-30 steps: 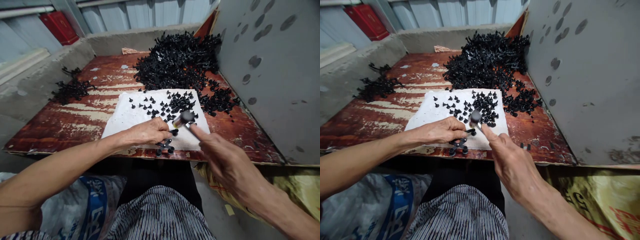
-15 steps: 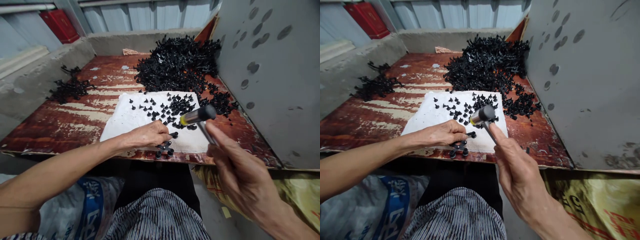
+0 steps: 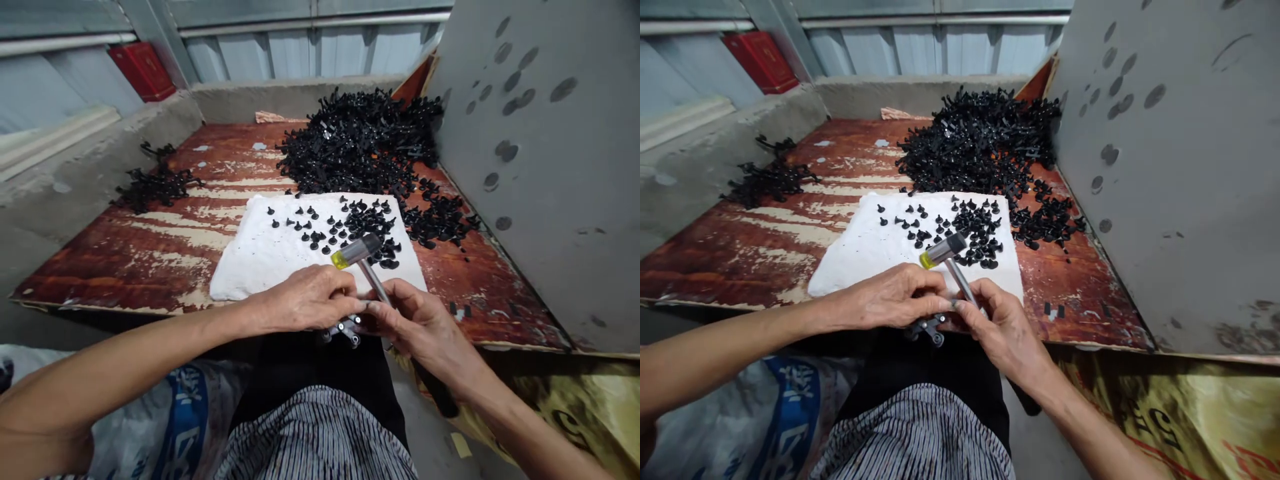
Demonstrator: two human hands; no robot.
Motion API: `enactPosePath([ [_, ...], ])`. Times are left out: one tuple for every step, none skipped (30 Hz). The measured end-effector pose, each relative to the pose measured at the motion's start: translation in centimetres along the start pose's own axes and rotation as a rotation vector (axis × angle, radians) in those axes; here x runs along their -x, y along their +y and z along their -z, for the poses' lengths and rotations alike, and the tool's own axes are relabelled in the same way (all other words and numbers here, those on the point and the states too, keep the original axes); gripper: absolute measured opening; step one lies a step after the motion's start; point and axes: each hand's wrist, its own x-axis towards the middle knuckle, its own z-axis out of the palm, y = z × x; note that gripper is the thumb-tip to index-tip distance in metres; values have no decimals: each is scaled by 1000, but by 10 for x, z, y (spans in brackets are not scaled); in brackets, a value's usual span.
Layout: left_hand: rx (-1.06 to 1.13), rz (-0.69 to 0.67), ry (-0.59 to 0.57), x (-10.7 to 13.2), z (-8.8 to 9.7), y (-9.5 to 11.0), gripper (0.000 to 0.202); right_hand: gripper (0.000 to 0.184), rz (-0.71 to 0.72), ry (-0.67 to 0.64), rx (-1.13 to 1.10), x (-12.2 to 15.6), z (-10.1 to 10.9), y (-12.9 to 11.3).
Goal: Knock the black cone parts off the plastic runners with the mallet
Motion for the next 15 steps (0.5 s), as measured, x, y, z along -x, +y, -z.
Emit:
enactPosePath([
  [-13,67,98,6,2,-1,29,26,-6,49,-8,1,-1,2],
  [-16,136,195,12,4,-3,31,26,-8,115,3,3,-1,2],
  [-9,186,269,18,5,-4,32,26,-12,179,20,4,-1,2],
  [7,210,308,23,6,-6,33,26,-22,225,35,6,-1,2],
  [32,209,307,26,6,-7,34,26,-31,251,44,6,-2,1],
  [63,194,281,29,4,-9,35,26,-29,261,48,6,-4,-1],
  [96,173,251,30,2,-9,36,26,-21,257,55,6,-7,-2],
  [125,154,228,29,-1,-10,37,25,-8,243,65,5,-11,-3],
  [149,137,220,27,-5,-11,36,24,6,223,76,4,-14,-4],
  [173,127,224,24,-7,-11,35,23,21,203,88,3,-18,-5],
  [206,126,224,21,-9,-12,33,22,30,180,103,2,-21,-6],
  [252,136,216,18,-10,-13,30,21,34,163,121,1,-23,-6],
  [306,154,194,15,-9,-14,28,21,33,151,139,1,-23,-5],
  [360,177,172,12,-7,-15,25,23,33,147,155,1,-21,-5],
  [402,200,153,9,-3,-16,24,24,33,153,164,1,-18,-4],
])
